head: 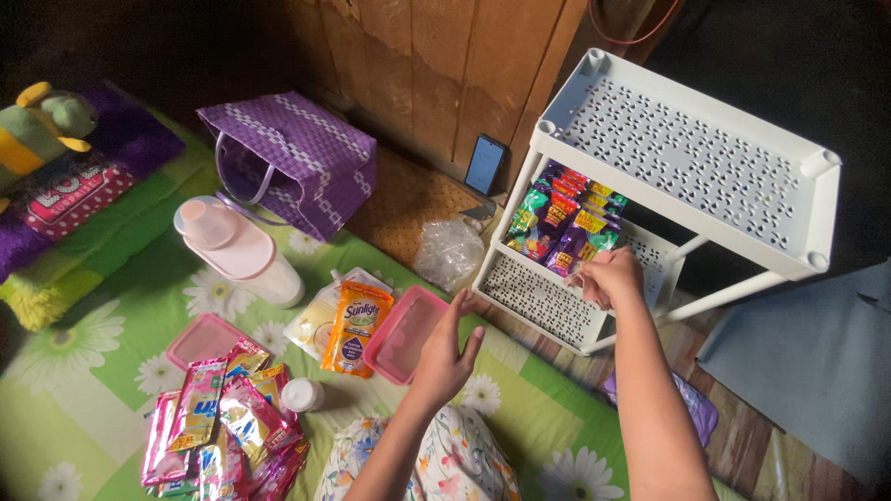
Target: The person sits on a green floral mat and repeatedly picks up small snack packets from a pile, then places them into a white plastic shelving unit. The person handles the packets one at a time, arranging them on the shelves.
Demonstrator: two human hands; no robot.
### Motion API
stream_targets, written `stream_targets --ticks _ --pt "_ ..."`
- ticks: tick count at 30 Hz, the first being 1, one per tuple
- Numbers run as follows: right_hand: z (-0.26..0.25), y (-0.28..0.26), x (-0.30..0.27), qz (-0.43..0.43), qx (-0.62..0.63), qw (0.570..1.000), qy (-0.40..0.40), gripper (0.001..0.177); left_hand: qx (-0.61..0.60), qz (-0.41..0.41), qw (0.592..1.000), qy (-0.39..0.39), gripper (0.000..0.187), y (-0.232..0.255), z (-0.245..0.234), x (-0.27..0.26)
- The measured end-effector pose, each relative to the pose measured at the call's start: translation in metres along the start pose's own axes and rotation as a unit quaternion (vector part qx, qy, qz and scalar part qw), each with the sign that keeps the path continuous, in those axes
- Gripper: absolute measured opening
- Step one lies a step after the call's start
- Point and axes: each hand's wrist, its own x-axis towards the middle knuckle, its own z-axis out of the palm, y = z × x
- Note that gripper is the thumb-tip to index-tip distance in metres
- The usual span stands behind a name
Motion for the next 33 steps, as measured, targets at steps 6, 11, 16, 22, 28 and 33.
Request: stream_targets --ticks 6,11,16,22,28,33 --pt "0.007 0.0 0.006 0.081 0.048 0.985 -0.146 0.017 -0.008 -0.013 1.0 0.003 0.063 -0.004 -0.004 -0.001" --pt "0.002 -0.006 0.001 0.037 0.001 0.992 -0.122 0.018 -0.009 -0.019 1.0 -0.001 0.063 -0.003 -0.005 -0.004" --pt "-0.008 -0.013 -0.01 0.066 0.059 0.988 -0.125 0.022 -0.013 -0.05 0.999 -0.005 0.063 -0.006 -0.012 -0.008" --pt "-0.013 -0.002 -0.004 0.029 0.083 0.988 -0.128 0.025 -0.014 -0.036 0.999 0.004 0.061 -0.011 -0.013 -0.009" --pt "-0.036 0.019 -0.018 -0.008 -0.137 0.972 -0.191 0.032 -0.026 -0.045 0.999 0.001 0.059 -0.015 -0.013 -0.005" --pt "-0.035 0.022 -0.049 -0.036 -0.245 0.965 -0.081 0.031 -0.034 -0.054 0.998 -0.002 0.058 -0.018 -0.008 -0.008"
